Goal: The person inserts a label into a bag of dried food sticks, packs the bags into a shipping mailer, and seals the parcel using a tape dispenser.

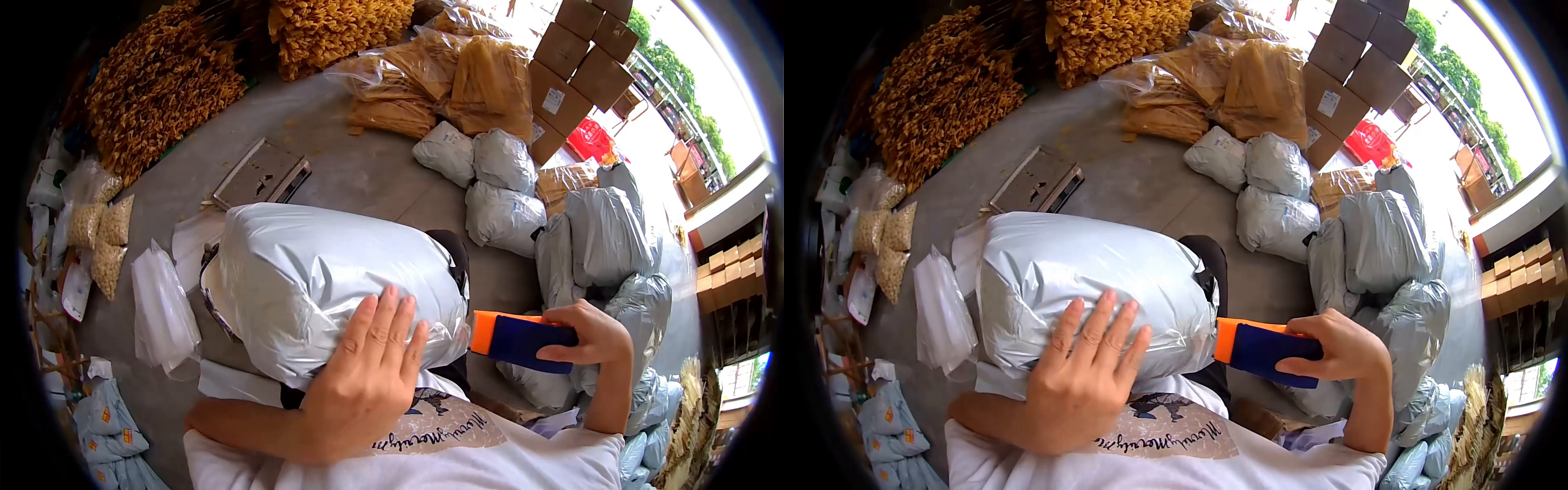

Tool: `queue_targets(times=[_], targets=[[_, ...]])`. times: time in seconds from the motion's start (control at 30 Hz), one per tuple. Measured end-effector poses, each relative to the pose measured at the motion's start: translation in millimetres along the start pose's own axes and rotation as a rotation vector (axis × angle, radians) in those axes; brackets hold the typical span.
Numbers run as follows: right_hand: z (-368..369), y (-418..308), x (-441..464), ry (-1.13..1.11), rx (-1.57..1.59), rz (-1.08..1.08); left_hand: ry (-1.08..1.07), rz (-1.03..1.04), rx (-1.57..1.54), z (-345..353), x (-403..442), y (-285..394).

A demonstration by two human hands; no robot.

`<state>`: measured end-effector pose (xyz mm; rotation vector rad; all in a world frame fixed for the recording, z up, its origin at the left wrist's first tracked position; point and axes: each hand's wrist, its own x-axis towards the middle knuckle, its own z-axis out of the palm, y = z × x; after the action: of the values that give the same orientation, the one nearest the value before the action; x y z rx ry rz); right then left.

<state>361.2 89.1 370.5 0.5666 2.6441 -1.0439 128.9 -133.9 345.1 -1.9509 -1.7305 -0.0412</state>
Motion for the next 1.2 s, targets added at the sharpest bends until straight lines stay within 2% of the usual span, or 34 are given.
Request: queue_targets(times=[0.1,0.17,0.2,0.27,0.3,0.33,0.4,0.43,0.5,0.53,0.6,0.63,0.67,0.7,0.73,0.77,0.8,0.87,0.93,0.97,1.03,1.07,1.13,1.17,1.2], targets=[[3.9,-25.9,2.1,-0.005,-0.118,0.052,-0.144,0.114,-0.098,15.6,4.6,18.4],[10.1,-46.5,4.7,-0.005,-0.237,0.146,-0.198,0.25,0.002,30.4,7.8,26.3],[18.6,-47.5,4.4,-0.005,-0.234,0.145,-0.201,0.251,0.002,33.1,9.0,28.7],[39.0,-44.0,3.9,0.064,-0.498,0.114,-0.242,0.285,0.013,35.9,11.6,29.3],[43.0,-40.0,6.6,-0.06,-0.602,0.354,-0.239,0.283,0.026,40.0,11.6,29.1],[36.8,-34.1,5.2,0.016,-0.609,0.395,-0.236,0.282,0.029,45.1,12.5,28.1],[22.9,-36.4,-1.4,0.253,-0.53,0.339,-0.196,0.437,0.087,54.6,13.7,29.3],[19.7,-44.1,-3.1,0.245,-0.53,0.323,-0.225,0.439,0.05,55.6,13.4,34.8],[13.4,-59.0,-2.4,0.519,-0.288,0.195,-0.256,0.417,0.006,48.4,14.3,33.9],[11.9,-60.7,1.1,0.515,-0.293,0.165,-0.267,0.402,-0.046,43.1,13.9,30.4],[8.5,-58.9,5.9,0.586,0.016,0.108,-0.387,0.642,-0.811,15.1,6.2,11.9],[14.4,-44.6,6.6,0.617,0.05,0.036,-0.244,0.625,-1.391,-1.2,-10.9,-1.5],[20.1,-30.2,7.4,0.645,0.081,-0.037,-0.245,0.601,-1.382,-14.5,-28.0,-18.9],[26.9,-18.7,9.9,0.798,0.24,-0.04,0.125,0.29,-1.14,-25.9,-44.6,-38.3],[28.5,-14.2,13.5,0.949,0.4,-0.04,0.319,0.149,-0.991,-20.1,-62.6,-53.7],[24.5,-29.9,19.6,0.922,0.573,-0.042,0.482,-0.018,-0.843,-14.1,-80.7,-68.8],[17.0,-30.4,26.5,0.918,0.564,-0.062,0.628,-0.583,-1.047,26.9,-103.2,-80.8],[3.9,-30.9,39.2,0.898,0.736,-0.129,0.858,-1.766,-1.348,103.3,-127.3,-96.1],[-11.0,-41.0,55.2,0.921,0.745,-0.198,0.623,-1.59,-2.094,128.2,-114.3,-105.0],[-16.8,-46.1,61.2,0.905,0.805,-0.231,0.634,-1.576,-2.096,128.7,-106.5,-111.5],[-27.8,-46.9,76.2,0.899,0.87,-0.261,0.541,-1.49,-2.321,128.7,-89.9,-122.5],[-32.6,-39.8,90.0,1.002,0.996,-0.262,0.536,-1.48,-2.321,125.9,-79.7,-128.1],[-43.2,-36.3,100.6,1.103,1.121,-0.272,0.475,-1.092,-2.143,113.7,-57.5,-138.8],[-48.5,-36.8,102.3,0.893,1.087,-0.341,0.482,-1.088,-2.143,107.0,-46.7,-142.5],[-51.1,-39.2,106.5,0.794,1.085,-0.382,0.452,-0.876,-2.12,100.0,-36.0,-145.7]])
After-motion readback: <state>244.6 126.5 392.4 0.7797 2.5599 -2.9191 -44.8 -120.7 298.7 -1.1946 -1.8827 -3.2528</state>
